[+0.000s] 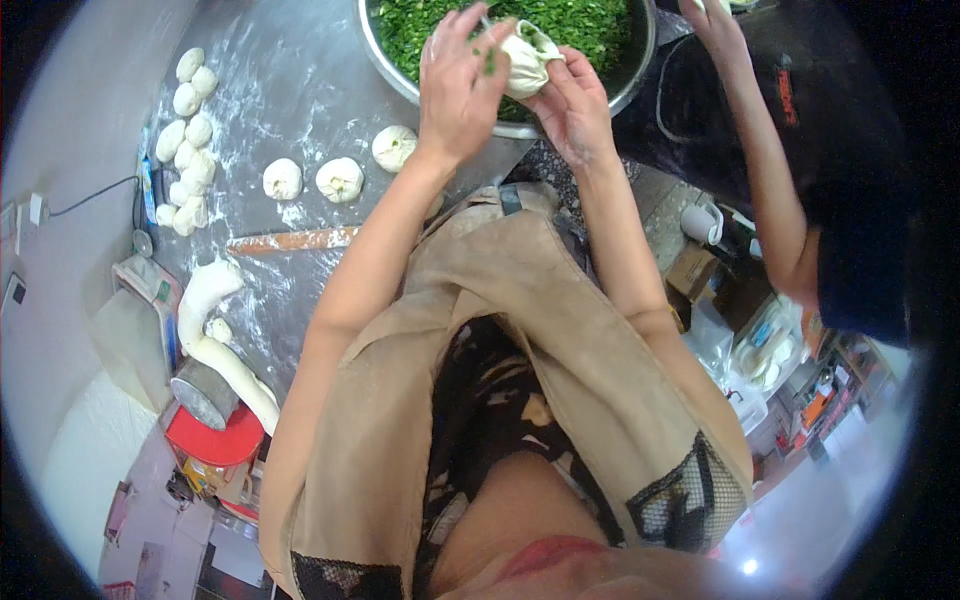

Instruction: The person makes dumplings by filling dough rounds with chopped scallions, pinching and pleating the dough closed by hand, and rolling dough on the counter with a rolling pin.

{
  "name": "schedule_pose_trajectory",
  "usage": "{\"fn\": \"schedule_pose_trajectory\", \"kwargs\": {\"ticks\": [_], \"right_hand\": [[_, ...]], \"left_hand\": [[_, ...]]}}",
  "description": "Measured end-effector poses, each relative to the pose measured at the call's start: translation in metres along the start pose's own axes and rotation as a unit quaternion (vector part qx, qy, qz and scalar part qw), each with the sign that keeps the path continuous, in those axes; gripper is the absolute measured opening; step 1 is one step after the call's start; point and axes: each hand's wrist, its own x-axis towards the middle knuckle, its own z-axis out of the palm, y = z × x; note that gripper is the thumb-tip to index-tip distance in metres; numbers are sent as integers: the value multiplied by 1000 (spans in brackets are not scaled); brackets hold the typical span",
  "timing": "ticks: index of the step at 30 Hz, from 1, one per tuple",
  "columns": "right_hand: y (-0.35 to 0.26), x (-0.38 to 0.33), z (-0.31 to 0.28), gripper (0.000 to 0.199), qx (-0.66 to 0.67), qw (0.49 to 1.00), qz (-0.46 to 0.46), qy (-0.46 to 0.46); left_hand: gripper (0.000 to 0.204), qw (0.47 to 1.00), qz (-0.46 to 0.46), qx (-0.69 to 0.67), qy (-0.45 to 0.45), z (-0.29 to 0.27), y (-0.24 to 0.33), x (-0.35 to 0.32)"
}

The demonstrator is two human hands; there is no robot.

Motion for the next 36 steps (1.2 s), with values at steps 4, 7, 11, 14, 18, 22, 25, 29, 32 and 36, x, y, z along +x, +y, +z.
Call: {"fn": "schedule_pose_trajectory", "kwargs": {"ticks": [4, 7, 11, 14, 18, 22, 25, 29, 32, 36], "right_hand": [[1, -3, 18, 17, -13, 1000, -17, -11], [4, -3, 19, 17, -65, 997, -45, -10], [18, -12, 40, 17, -181, 975, -130, -3], [27, -16, 51, 17, -259, 938, -225, -49], [35, -32, 78, 13, -338, 905, -250, -61], [41, -47, 103, 16, -465, 828, -304, -69], [44, -56, 120, 18, -580, 690, -428, -57], [43, -50, 135, 18, -612, 639, -460, -69], [37, -36, 128, 16, -624, 614, -474, -95], [27, -24, 113, 13, -626, 612, -480, -57]], "left_hand": [[50, 971, -87, 199, 102, -5, -30, -3], [55, 992, -96, -77, 29, -20, 6, -3], [53, 753, -332, -566, -46, -29, 9, -12], [44, 778, -313, -544, -15, -36, 12, -16], [36, 804, -295, -516, 27, -57, 18, -29], [27, 789, -306, -523, 100, -77, 21, -41], [23, 800, -337, -479, 131, -95, 23, -50], [24, 809, -338, -467, 111, -113, 19, -54], [28, 837, -342, -427, 26, -117, 11, -40], [31, 804, -355, -475, -39, -105, 14, -14]]}}
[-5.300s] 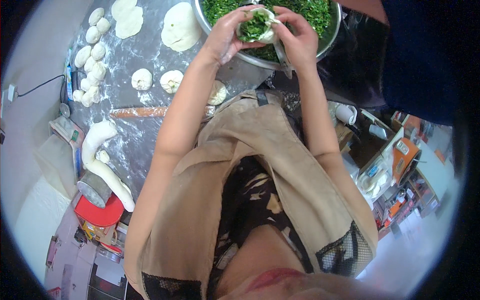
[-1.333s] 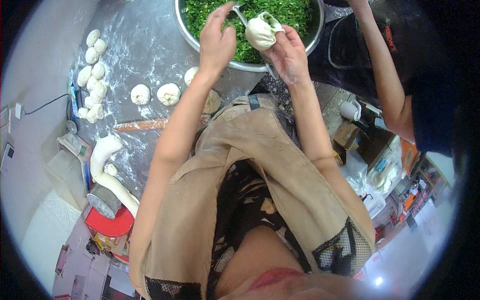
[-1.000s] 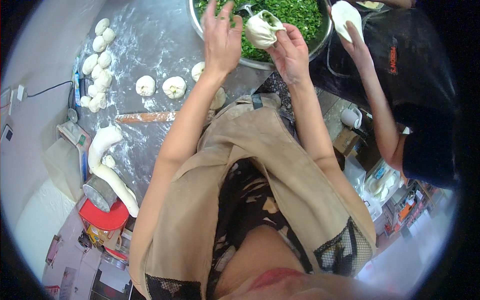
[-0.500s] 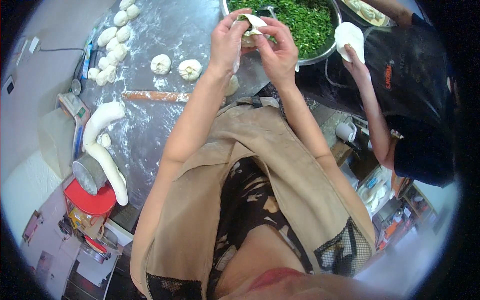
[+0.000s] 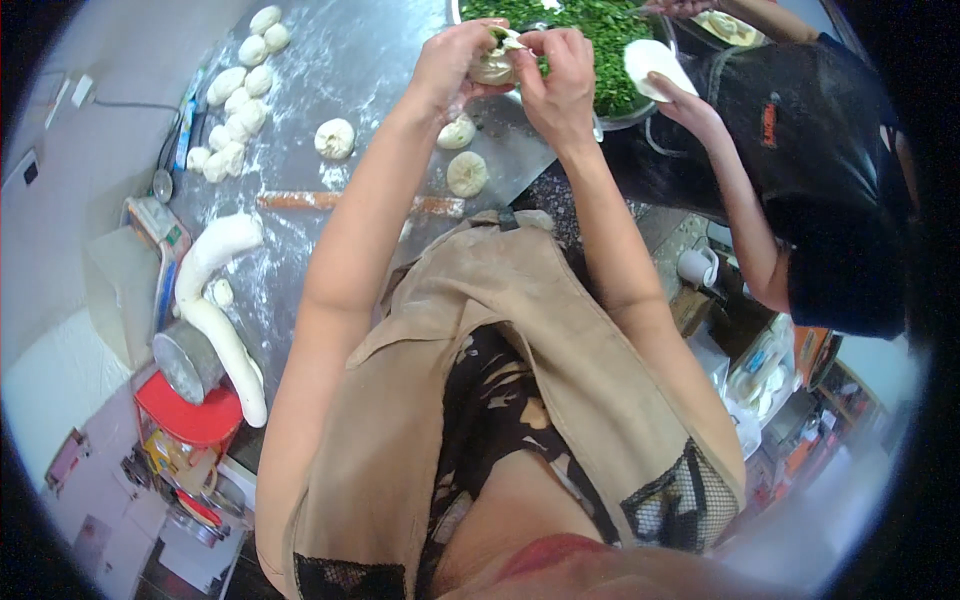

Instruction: The person makes dumplings by filling dough rounds with chopped scallions, pinching and pleating the dough closed by hand, and rolling dough on the counter with a rolling pin.

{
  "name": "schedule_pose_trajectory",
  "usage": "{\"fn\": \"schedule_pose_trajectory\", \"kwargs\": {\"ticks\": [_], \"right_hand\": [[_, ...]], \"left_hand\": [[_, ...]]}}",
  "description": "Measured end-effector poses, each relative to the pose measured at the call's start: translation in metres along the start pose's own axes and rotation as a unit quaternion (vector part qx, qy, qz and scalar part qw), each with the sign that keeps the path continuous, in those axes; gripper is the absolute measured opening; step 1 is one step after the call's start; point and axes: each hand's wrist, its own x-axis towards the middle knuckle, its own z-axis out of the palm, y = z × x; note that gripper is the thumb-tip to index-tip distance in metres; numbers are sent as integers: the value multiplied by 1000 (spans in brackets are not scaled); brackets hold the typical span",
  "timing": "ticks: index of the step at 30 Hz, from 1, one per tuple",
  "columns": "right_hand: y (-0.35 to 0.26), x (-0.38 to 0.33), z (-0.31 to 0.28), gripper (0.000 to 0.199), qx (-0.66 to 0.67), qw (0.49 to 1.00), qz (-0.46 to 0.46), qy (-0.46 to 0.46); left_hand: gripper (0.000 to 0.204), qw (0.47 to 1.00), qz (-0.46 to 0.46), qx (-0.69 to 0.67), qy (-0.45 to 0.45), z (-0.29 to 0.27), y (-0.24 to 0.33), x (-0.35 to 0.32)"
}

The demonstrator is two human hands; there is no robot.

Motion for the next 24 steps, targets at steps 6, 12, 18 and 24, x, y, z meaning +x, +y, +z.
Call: {"fn": "schedule_pose_trajectory", "kwargs": {"ticks": [6, 12, 18, 24], "right_hand": [[45, 8, -12, 17, -25, 1000, 14, 5], [76, 3, -15, 18, 125, 971, 201, -42], [79, -15, -23, 16, 466, 730, 494, 69], [84, -39, -21, 18, 368, 830, 399, 127]], "left_hand": [[56, 995, -66, 26, -64, 26, 2, 46], [77, 982, -105, 129, -88, 39, -12, 80], [44, 812, 14, 583, 19, 7, -39, 121], [43, 914, 176, 358, -70, 18, -61, 101]]}}
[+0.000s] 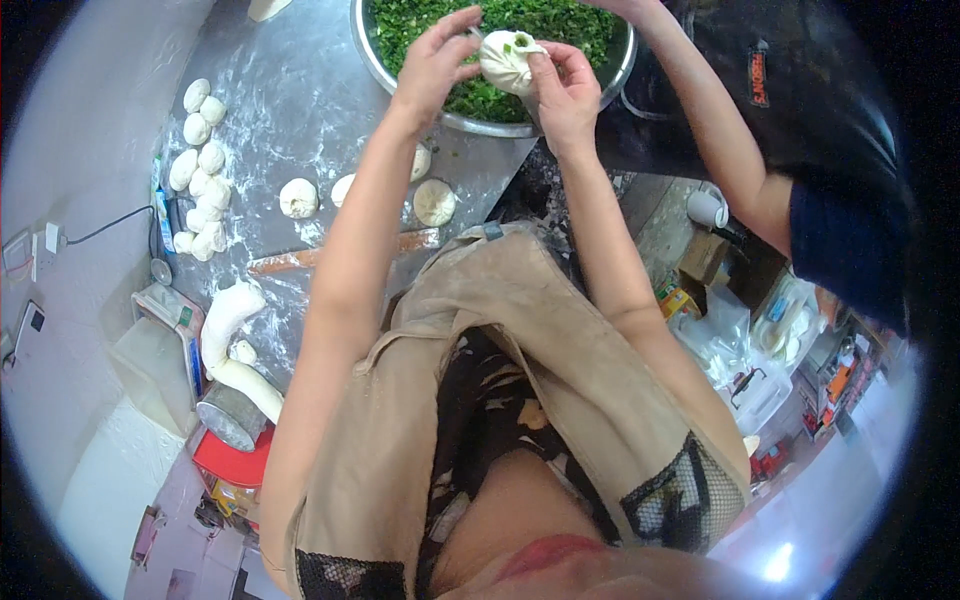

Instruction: The person makes dumplings by filling dough rounds with chopped scallions, pinching and pleating the dough closed by hand, and rolling dough on the counter with a rolling pin.

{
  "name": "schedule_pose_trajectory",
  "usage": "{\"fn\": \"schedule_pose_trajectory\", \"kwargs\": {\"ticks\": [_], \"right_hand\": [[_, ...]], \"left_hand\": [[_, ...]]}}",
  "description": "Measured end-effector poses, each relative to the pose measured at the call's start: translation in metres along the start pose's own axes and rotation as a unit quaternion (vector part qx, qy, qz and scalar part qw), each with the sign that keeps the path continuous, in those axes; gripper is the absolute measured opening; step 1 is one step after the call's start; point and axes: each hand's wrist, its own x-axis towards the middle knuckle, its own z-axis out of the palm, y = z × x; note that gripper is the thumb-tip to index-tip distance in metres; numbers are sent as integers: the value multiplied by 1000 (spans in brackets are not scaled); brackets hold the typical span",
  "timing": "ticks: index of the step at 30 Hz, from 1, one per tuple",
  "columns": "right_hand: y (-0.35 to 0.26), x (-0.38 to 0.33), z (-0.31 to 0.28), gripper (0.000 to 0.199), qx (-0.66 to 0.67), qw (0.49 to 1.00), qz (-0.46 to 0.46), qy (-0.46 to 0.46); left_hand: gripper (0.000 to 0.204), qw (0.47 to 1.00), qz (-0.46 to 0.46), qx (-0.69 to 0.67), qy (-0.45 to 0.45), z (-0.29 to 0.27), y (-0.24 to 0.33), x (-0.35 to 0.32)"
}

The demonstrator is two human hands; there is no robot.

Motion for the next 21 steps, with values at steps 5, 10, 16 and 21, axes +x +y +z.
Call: {"fn": "schedule_pose_trajectory", "kwargs": {"ticks": [5, 10, 16, 21], "right_hand": [[0, -10, 11, 16, -18, 1000, -3, -14], [-11, -24, 21, 14, 25, 1000, 15, -2], [-36, -52, 45, 13, -191, 967, -157, -67], [-74, -68, 51, 18, -355, 880, -285, -137]], "left_hand": [[44, 995, -81, -56, -27, 8, 10, -14], [70, 930, -271, -244, 53, -10, 23, -20], [52, 818, -258, -514, 17, 0, 42, -59], [41, 859, -212, -463, 42, -19, 54, -89]]}}
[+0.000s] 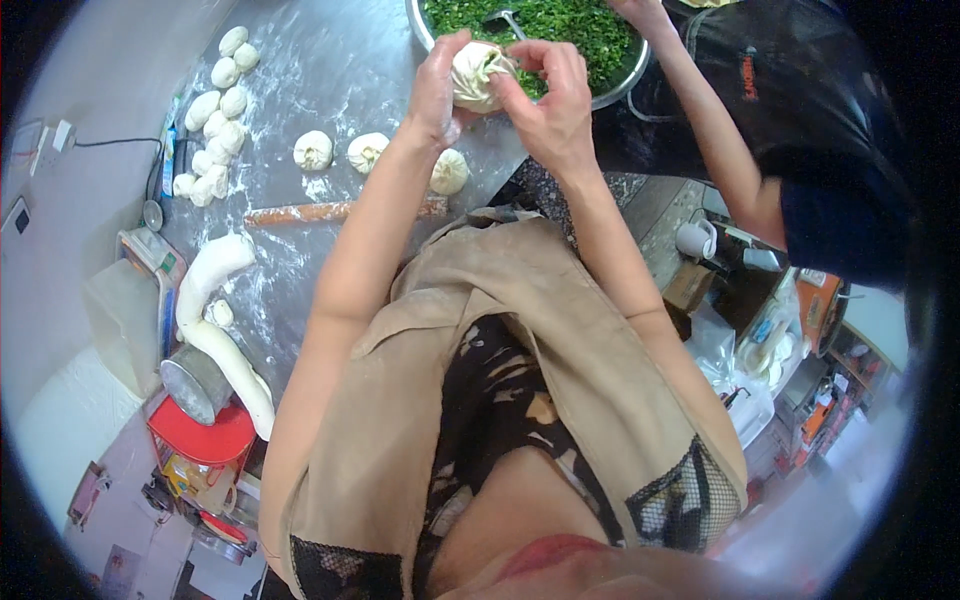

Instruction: The person makes dumplings by filling dough rounds with chopped scallions, pinching and pleating the dough closed by hand, and rolling dough on the counter with a rolling pin.

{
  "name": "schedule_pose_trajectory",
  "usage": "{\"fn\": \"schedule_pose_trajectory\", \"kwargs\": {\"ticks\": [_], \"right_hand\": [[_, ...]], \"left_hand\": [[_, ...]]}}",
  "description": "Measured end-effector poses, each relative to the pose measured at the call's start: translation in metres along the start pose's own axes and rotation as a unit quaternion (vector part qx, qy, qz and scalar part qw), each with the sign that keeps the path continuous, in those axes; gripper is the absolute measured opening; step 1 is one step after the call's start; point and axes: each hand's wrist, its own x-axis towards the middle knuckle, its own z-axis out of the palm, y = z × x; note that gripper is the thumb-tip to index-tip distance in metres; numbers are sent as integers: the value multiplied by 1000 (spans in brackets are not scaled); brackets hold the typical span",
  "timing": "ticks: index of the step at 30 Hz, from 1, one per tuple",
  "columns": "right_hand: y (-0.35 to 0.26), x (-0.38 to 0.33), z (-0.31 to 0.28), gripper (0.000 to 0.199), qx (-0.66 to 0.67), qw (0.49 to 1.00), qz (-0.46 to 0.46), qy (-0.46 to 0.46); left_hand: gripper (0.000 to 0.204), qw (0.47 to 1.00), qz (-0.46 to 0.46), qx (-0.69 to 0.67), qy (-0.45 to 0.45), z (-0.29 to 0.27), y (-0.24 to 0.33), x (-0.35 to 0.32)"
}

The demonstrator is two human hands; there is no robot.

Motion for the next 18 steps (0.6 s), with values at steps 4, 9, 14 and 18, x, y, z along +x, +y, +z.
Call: {"fn": "schedule_pose_trajectory", "kwargs": {"ticks": [4, 9, 14, 18], "right_hand": [[-20, -1, -3, 17, 7, 996, -87, -34], [-46, -13, -9, 19, -45, 982, -180, -31], [-57, -14, -19, 28, -95, 958, -259, -83], [-70, -23, -26, 21, -115, 961, -248, -40]], "left_hand": [[39, 999, 21, -1, -42, -6, 5, -24], [36, 997, 22, 6, -70, -3, 12, -59], [29, 997, 23, 34, -65, -3, 16, -73], [31, 996, 3, 64, -54, 4, 14, -87]]}}
